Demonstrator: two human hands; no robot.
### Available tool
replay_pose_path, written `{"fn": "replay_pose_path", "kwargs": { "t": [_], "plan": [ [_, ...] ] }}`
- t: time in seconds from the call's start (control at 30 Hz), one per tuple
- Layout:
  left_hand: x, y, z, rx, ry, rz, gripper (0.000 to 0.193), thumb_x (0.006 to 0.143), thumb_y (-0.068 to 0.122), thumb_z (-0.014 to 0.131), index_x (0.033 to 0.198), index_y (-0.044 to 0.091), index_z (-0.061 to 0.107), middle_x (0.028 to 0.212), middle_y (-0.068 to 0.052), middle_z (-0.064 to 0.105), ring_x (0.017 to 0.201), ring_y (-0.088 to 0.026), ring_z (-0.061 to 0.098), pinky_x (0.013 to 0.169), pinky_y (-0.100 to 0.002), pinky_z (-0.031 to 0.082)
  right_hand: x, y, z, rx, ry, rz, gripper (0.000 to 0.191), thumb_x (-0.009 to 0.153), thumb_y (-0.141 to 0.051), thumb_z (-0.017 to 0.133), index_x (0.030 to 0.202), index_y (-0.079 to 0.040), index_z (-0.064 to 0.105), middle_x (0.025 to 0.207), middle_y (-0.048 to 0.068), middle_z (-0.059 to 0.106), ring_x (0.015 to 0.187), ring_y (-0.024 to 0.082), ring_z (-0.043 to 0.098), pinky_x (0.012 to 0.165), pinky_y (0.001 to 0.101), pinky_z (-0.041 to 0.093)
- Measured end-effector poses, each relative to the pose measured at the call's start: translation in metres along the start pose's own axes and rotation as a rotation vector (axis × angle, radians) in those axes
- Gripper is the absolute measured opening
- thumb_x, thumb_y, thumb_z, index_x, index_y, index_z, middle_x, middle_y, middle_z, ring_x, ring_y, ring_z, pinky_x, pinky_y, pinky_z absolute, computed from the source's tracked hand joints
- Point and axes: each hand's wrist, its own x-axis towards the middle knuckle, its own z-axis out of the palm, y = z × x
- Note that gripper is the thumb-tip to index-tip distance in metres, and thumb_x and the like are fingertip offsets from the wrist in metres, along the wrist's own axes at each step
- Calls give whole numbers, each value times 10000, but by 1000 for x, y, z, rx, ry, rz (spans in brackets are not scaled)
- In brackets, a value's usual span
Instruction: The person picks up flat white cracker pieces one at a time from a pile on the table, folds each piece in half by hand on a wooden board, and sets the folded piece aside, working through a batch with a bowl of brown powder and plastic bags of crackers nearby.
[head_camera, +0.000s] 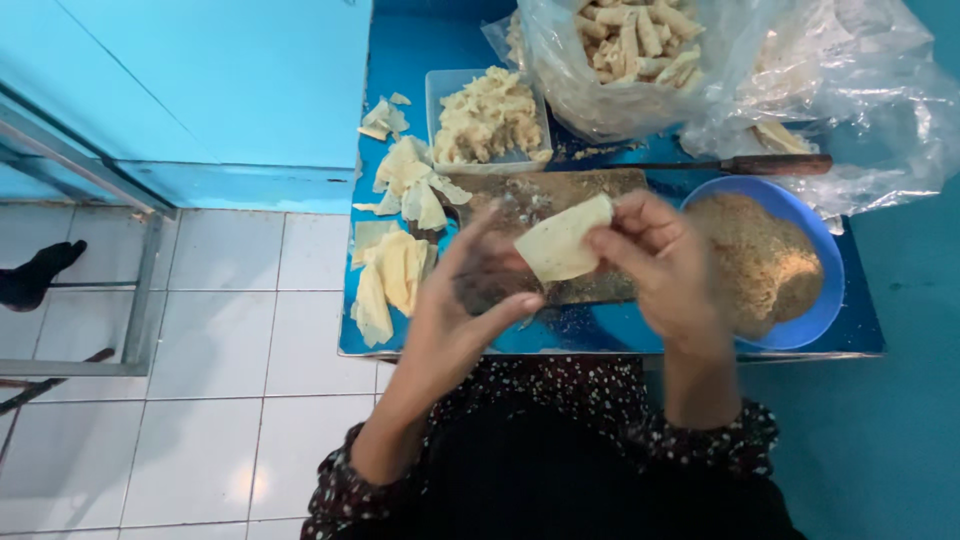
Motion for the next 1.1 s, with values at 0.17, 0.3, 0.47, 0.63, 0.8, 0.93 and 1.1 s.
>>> {"fn": "replay_pose_path", "kwargs": {
  "t": [0.17,0.3,0.47,0.63,0.8,0.93,1.1],
  "plan": [
    [14,-15,0,265,58,-34,492,951,1,733,1430,29,621,991,-57,678,906,-137,660,844,-282,605,-9,7,11,115,-34,-4,309,920,38,685,1196,-51,578,1043,48,721,914,112,696,761,274,600],
    [16,-20,-8,657,-3,122,440,918,-1,712,1345,52,620,997,-95,698,841,-193,714,749,-314,623,-2,9,21,-204,-19,-39,343,927,-21,727,1230,-92,585,970,50,702,851,102,671,703,257,547],
    [32,-36,10,1287,181,343,519,854,-1,623,1369,-18,570,1164,-200,654,924,-371,661,763,-428,551,-2,4,39,-1085,76,-263,336,847,-142,819,1160,-133,699,931,94,679,822,241,670,687,371,523],
    [22,-34,5,1304,347,472,391,861,87,728,1237,37,632,1096,-155,642,1015,-385,640,822,-438,519,0,-15,50,-1147,172,-473,273,845,-182,817,1101,-131,739,1056,145,619,940,290,651,750,407,520],
    [-26,-7,-51,1075,687,428,214,937,9,731,1146,30,693,1129,-135,657,1076,-311,626,936,-412,517,11,-19,87,-989,-251,-738,192,871,-103,746,1061,-127,739,1057,19,653,1003,260,660,843,388,543],
    [-55,-6,-92,1248,667,231,128,911,34,727,1037,17,744,1062,-148,668,1004,-347,588,885,-441,472,16,-2,143,-954,-473,-853,166,876,-100,687,1041,-97,694,1056,35,640,1031,252,636,876,377,535],
    [-65,-19,-104,1090,621,160,127,960,40,674,1068,30,740,1066,-136,675,1025,-329,618,888,-416,489,22,20,179,-1081,-416,-980,156,821,-164,667,969,-116,668,1042,55,660,1034,249,649,865,413,525]
  ]
}}
